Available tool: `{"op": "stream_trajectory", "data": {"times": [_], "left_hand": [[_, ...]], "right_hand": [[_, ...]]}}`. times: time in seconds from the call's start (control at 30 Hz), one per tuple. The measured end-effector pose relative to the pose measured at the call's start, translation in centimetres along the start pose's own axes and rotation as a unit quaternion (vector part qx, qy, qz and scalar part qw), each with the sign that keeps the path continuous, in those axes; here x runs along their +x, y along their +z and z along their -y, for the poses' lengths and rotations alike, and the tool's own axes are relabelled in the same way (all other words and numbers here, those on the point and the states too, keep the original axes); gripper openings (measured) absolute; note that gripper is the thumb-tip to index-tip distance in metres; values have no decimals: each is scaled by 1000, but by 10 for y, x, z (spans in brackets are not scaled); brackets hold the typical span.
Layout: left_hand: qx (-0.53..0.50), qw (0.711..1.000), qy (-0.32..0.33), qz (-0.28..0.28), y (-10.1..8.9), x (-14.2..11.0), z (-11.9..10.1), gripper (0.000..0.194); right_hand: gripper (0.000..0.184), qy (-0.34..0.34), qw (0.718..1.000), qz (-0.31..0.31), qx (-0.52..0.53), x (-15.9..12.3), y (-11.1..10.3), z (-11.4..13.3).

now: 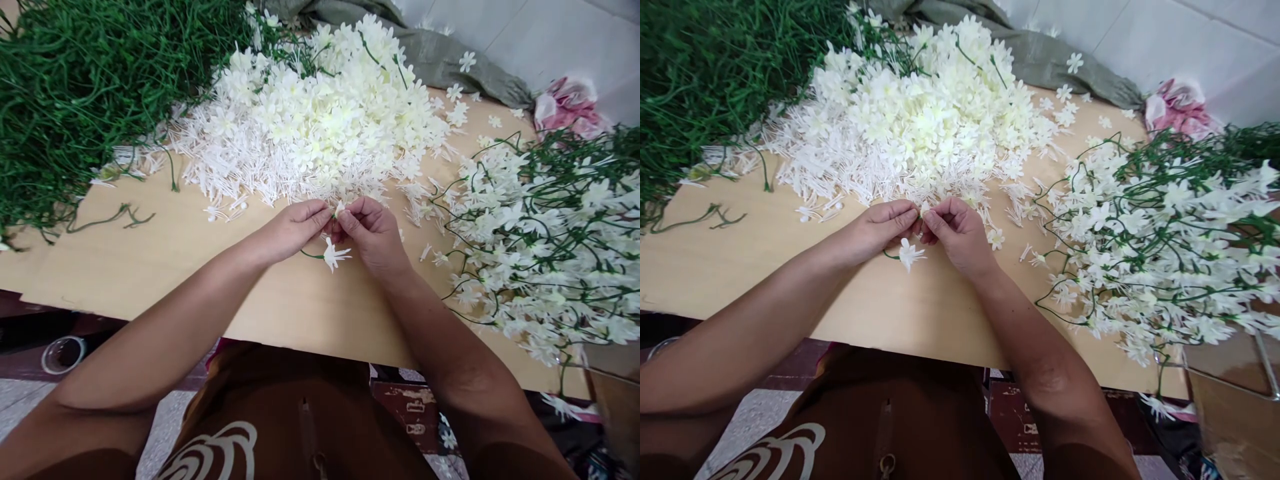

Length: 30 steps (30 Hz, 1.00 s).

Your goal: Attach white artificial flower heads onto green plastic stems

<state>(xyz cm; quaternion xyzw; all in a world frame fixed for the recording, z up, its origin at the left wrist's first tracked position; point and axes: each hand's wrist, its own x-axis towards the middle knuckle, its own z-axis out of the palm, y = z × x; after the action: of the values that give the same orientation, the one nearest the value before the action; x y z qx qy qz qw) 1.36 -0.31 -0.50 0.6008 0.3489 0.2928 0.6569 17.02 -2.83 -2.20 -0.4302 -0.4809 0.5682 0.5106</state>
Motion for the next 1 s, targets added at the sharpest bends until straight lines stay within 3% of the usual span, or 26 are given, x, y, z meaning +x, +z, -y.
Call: {"op": "stream_trajectory", "data": {"times": [0.17, 0.4, 0.7, 1.0], "left_hand": [[66, 997, 36, 5, -2, 1, 3, 36], [119, 993, 22, -8, -4, 0, 4, 34], [83, 997, -5, -4, -2, 0, 5, 37], [7, 1000, 3, 3, 0, -2, 7, 44]], "right_hand": [[32, 15, 1000, -5, 15, 0, 1, 0], [35, 77, 994, 75, -5, 4, -9, 7], [40, 82, 991, 100, -23, 5, -11, 7], [46, 140, 983, 114, -19, 9, -9, 12]]}}
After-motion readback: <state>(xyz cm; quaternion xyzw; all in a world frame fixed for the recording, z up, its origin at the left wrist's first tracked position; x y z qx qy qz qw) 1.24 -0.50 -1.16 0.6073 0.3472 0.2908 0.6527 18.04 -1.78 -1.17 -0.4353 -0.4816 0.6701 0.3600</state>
